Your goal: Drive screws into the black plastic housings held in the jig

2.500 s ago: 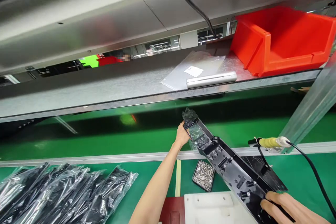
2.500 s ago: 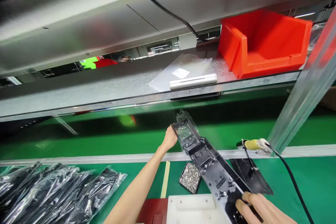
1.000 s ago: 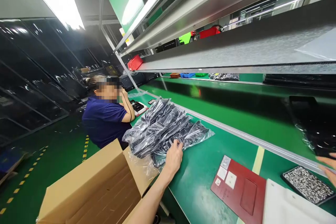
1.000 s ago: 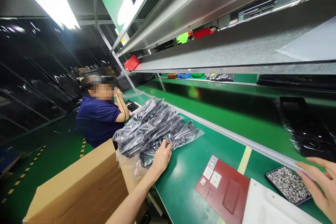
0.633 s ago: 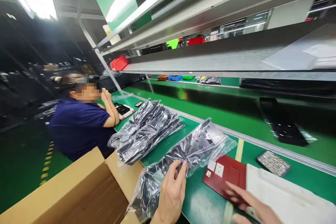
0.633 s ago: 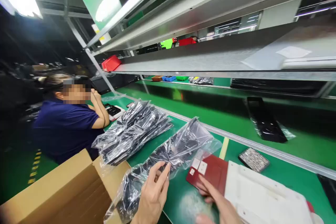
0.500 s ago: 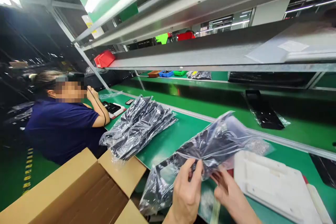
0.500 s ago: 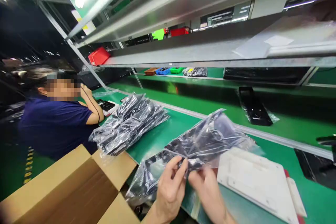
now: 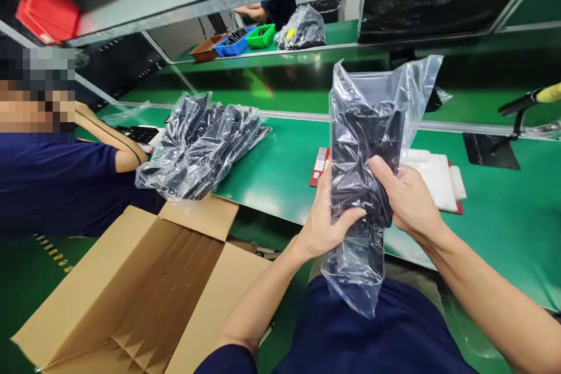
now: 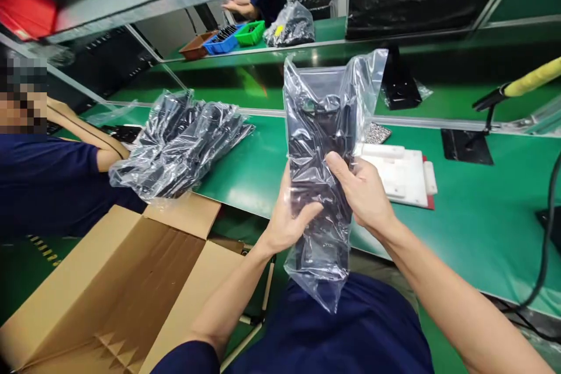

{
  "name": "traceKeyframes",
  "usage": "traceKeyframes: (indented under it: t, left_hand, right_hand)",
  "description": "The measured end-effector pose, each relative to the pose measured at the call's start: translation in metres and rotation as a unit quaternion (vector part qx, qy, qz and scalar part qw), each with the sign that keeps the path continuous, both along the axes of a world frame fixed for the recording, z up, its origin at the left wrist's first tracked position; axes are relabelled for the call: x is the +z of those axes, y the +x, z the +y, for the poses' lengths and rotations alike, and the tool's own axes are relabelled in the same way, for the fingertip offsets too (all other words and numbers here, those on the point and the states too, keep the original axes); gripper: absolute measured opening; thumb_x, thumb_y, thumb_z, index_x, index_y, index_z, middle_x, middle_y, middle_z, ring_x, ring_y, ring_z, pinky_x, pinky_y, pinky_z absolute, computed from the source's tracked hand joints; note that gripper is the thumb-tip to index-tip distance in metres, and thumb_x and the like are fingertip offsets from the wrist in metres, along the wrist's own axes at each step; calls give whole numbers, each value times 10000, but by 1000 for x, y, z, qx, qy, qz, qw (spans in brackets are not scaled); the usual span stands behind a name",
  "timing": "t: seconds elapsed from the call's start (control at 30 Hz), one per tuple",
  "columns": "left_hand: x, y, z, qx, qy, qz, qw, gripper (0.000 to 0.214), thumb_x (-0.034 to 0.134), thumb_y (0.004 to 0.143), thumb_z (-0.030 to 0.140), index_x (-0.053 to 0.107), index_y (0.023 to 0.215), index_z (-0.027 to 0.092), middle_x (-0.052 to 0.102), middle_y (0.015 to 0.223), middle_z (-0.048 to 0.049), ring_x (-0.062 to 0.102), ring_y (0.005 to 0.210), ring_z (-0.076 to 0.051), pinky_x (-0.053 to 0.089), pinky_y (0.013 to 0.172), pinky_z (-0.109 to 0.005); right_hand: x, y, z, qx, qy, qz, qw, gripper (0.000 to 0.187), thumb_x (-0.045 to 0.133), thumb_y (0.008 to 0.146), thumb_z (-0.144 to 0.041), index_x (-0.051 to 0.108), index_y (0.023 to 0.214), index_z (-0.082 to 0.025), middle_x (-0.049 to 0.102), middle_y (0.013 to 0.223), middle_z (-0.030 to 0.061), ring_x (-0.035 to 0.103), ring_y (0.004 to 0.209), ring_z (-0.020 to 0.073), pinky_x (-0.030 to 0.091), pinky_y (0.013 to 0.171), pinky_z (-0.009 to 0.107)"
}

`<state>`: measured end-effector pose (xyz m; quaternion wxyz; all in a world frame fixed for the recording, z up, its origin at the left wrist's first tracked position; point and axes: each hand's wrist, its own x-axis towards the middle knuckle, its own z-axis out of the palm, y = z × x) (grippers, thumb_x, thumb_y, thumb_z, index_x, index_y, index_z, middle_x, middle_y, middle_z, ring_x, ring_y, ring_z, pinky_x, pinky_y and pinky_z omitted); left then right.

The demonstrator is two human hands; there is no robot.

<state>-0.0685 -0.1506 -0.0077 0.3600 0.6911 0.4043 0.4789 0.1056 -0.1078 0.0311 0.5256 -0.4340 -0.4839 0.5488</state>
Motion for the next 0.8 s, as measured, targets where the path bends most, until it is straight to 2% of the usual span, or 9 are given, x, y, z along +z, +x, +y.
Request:
traceKeyframes:
  t: [0.1,0.2,0.27,0.37,0.5,0.57,0.67,0.73,0.8]
  left_hand:
    - [-5,11,-2,-16,-9,-82,996,851,580,1061,548,101,1728,326,210,1808,-89,263,1666,-292,238,1383,-497]
    - [-4,18,-15,5,-22,-84,996,737,512,1098,508,160,1725,344,212,1813,-24,205,1683,-259,188,1398,-448]
    - [-2,22,-21,13,-24,-81,996,730,487,1106,508,134,1727,360,188,1819,-2,184,1687,-248,189,1399,-426]
    - [5,23,-18,29,3,-87,996,772,518,1089,537,117,1726,368,168,1823,-3,203,1682,-248,212,1393,-398]
    - [4,19,-8,42,13,-96,994,722,500,1103,512,162,1722,360,164,1824,0,164,1691,-248,183,1396,-414]
    - [-4,21,-11,35,-12,-82,996,733,484,1108,507,112,1727,378,154,1825,9,146,1694,-245,171,1398,-426]
    - [-13,29,-20,40,-31,-72,996,793,506,1098,518,35,1726,403,91,1834,19,139,1694,-235,169,1399,-399]
    - [-13,30,-20,59,-22,-75,995,806,504,1091,550,35,1726,390,96,1834,2,162,1691,-242,178,1399,-397]
    - [-9,27,-12,76,-4,-73,994,832,523,1073,586,60,1728,364,120,1831,-18,157,1692,-258,176,1402,-411]
  right_hand:
    - [-3,2,-8,44,-18,35,998,488,761,853,-734,752,888,-247,799,838,34,786,909,273,683,802,405]
    - [4,7,-7,33,25,34,999,482,633,965,-721,753,1021,-258,804,932,30,768,1029,253,665,911,399]
    - [7,8,-7,12,51,30,998,452,593,1012,-677,734,1130,-264,802,1044,27,741,1111,237,636,997,395]
    - [2,5,-13,12,64,7,998,422,593,1034,-630,725,1156,-248,784,1145,30,709,1164,229,590,1078,393]
    - [-14,3,-18,60,50,-5,997,419,498,1087,-598,714,1202,-258,770,1181,27,683,1216,225,555,1124,403]
    - [-17,6,-13,40,54,-8,998,404,498,1086,-601,714,1185,-274,762,1177,18,675,1219,221,549,1121,390]
    - [-18,10,-4,-30,94,-36,994,417,530,1058,-647,718,1064,-274,743,1079,7,691,1121,219,559,1086,382]
    - [-21,11,-3,-23,95,-55,994,451,508,1055,-673,716,1027,-274,735,1031,6,699,1085,222,568,1073,393]
    - [-26,10,-6,4,77,-67,995,464,480,1066,-672,727,1071,-278,750,1079,14,698,1143,231,557,1107,410]
